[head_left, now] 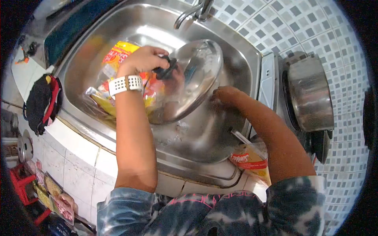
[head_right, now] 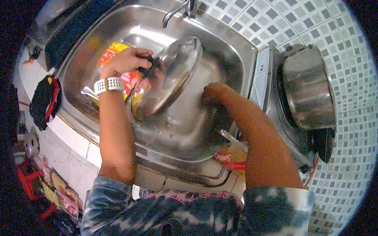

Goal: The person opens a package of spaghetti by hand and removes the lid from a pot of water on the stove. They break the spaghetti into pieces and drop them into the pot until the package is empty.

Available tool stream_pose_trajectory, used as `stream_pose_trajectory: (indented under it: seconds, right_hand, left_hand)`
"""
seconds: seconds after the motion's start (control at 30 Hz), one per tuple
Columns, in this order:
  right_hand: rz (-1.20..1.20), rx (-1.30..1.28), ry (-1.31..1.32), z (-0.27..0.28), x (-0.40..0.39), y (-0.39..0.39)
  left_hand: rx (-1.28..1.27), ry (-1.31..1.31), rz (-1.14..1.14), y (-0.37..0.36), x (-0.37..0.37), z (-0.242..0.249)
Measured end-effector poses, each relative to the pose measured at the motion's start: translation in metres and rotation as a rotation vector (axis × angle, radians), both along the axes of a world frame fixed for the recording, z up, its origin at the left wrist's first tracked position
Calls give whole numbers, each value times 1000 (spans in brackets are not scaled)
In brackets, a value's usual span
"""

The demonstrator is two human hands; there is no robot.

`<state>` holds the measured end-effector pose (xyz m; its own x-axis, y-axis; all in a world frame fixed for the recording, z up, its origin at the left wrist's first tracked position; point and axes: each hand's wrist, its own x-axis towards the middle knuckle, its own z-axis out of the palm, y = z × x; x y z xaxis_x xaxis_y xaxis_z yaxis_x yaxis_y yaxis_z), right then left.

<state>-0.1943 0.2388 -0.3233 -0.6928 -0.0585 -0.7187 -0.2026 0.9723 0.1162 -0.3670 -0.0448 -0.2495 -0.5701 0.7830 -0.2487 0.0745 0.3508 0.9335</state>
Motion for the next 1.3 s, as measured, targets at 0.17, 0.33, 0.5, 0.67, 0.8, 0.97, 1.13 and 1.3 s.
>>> stream_pose_trajectory:
  seconds: [0.17,0.33,0.5,0.67,0.8,0.97,1.13,1.3]
  right_hand:
    - [-46,41,-53,7,4,-7]
    - [188,136,-101,-7,10,5]
    - [147,223,-287,15,4,-24]
    - [253,247,-437,2,-1,-14]
    - [338,320,-645,7,-5,-36]
    - [317,324,-655,15,2,-41]
    - [210,289,-670,38,-1,-62]
    - [225,366,-676,39,1,-70]
  left_hand:
    - [-81,77,-53,1,-4,-1]
    - [-65,73,-64,0,-3,0]
    - [-60,84,-71,0,-2,2]
    - [-54,46,-42,-1,2,7]
    - [-44,87,-77,0,-4,1]
    - [-35,85,-38,3,-4,-3]
    - [-43,88,-46,3,-6,-2]
    - [-12,141,-55,4,-13,-15]
